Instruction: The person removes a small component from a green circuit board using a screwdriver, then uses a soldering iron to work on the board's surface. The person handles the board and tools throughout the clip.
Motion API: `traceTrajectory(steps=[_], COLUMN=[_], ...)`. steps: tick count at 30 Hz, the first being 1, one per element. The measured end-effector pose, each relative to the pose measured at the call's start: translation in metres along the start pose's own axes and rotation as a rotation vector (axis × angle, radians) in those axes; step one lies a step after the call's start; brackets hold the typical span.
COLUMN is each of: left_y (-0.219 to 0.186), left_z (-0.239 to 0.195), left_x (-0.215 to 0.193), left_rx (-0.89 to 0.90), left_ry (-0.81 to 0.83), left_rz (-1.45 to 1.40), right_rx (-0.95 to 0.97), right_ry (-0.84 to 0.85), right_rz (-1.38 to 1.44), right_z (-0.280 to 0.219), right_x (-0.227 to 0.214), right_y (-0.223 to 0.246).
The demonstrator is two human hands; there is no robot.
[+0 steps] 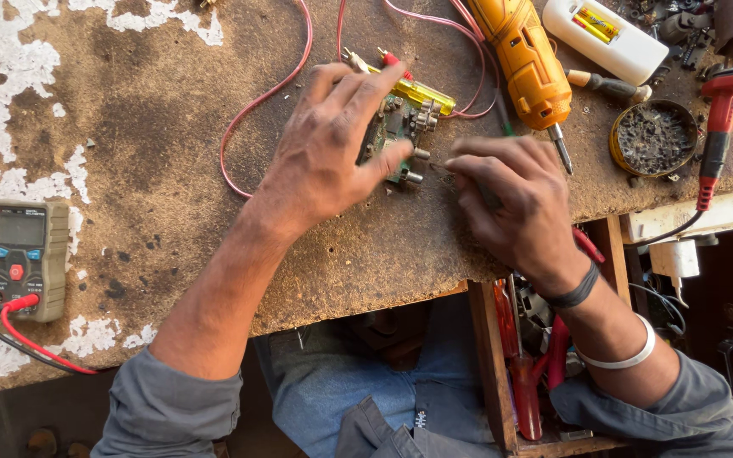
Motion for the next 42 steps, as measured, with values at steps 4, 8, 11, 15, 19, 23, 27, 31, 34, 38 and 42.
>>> traceTrajectory(steps=[4,8,11,15,19,23,27,31,34,38,42], left_y=[0.01,0.015,0.013,0.017,0.022,0.038,0.05,0.049,0.047,0.048,0.05], left_z=[-0.001,0.003,0.004,0.002,-0.002,-0.003,-0.008,-0.006,-0.004,-0.006,-0.006], left_x=[0.007,0.008,0.002,0.008,-0.004,-0.013,-0.014,-0.011,-0.012,-0.011,-0.01], left_rx=[-0.111,-0.193,-0.177,-0.263,-0.228,-0.239,-0.269,-0.253,-0.245,-0.227,-0.256], left_ry=[-0.043,-0.036,-0.085,-0.052,-0.271,-0.443,-0.465,-0.451,-0.458,-0.461,-0.436], left_rz=[-0.003,-0.002,-0.021,-0.111,-0.076,-0.101,-0.111,-0.125,-0.105,-0.098,-0.099], right_rx=[0.063,0.026,0.005,-0.002,-0.087,-0.107,-0.119,-0.166,-0.177,-0.156,-0.18], right_ry=[-0.021,-0.005,0.027,0.043,-0.027,-0.093,-0.157,-0.035,-0.047,-0.16,-0.04], right_rz=[-0.126,-0.214,-0.151,-0.092,-0.131,-0.119,-0.051,-0.093,-0.09,-0.039,-0.122], right_z=[0.001,0.012,0.018,0.019,0.017,0.011,0.007,0.006,0.006,0.002,0.004], right_x=[0.0,0.006,0.014,0.024,0.019,0.012,0.007,0.015,0.015,0.007,0.016], right_y=[0.0,0.007,0.011,0.013,0.017,0.02,0.019,0.018,0.017,0.013,0.014])
Point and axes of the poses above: each hand's wrist, its own z-axis towards the middle knuckle, its own x-axis out of the palm, y = z × x, the point moved 6 cm from there along z, towards the middle knuckle
